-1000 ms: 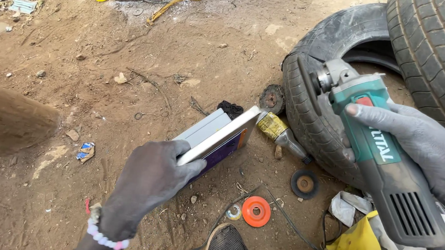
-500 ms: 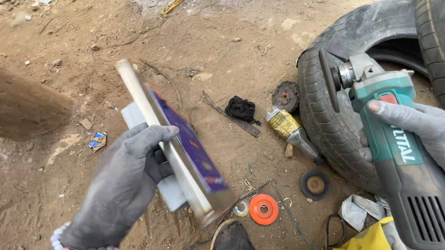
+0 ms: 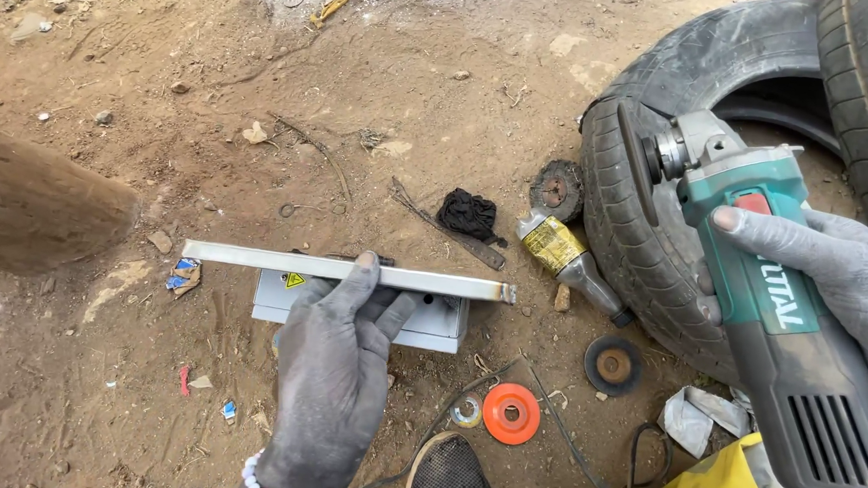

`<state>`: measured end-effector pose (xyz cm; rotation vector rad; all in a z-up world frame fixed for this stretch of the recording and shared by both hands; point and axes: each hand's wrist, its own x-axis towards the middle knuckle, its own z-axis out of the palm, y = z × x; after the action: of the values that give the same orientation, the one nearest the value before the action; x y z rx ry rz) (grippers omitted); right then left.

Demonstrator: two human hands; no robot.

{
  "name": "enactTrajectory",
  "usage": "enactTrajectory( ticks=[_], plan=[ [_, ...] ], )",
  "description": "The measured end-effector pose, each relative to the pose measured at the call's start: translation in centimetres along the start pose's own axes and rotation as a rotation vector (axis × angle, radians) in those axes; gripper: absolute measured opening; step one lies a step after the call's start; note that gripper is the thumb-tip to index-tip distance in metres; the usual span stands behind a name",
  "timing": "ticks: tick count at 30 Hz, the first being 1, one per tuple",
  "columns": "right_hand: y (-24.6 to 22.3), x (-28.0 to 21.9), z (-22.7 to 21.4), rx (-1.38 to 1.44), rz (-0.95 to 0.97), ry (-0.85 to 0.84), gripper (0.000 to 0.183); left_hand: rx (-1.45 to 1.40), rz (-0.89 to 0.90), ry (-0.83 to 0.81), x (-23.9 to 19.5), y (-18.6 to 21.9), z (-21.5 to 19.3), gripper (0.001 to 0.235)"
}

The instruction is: Grinding and trimming the edges of a metal enclosure using a handheld angle grinder

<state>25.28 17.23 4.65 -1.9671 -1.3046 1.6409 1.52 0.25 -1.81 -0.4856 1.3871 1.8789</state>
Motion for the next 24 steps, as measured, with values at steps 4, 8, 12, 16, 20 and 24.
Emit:
enactTrajectory(
  ticks=[4,8,12,16,20,24],
  plan=[
    [-0.1,-0.3,0.1,0.001,-0.016,0.003,0.025,0.042,0.004,-0.053,0.3,-0.7,-0.2,0.010],
    [-0.1,-0.3,0.4,-0.011,-0.025,-0.024,0.025,0.091,0.049,-0.123,0.5,-0.5,-0.2,0.009],
    [1.4,0.7,-0.5,-0.019,-0.076,-0.119,0.030,0.180,0.009,-0.169,-0.1,0.6,0.0,0.015],
    [1.7,0.2,-0.4,-0.009,-0.100,-0.160,0.030,0.428,0.059,-0.173,0.4,1.7,-1.3,0.020],
    [2.1,-0.2,-0.5,-0.015,-0.090,-0.134,0.029,0.812,0.113,-0.222,-0.7,3.7,-1.4,0.043],
    [2.4,-0.3,-1.0,0.012,-0.156,-0.202,0.028,1.365,0.229,-0.138,-1.9,5.2,-0.7,0.068]
  ],
)
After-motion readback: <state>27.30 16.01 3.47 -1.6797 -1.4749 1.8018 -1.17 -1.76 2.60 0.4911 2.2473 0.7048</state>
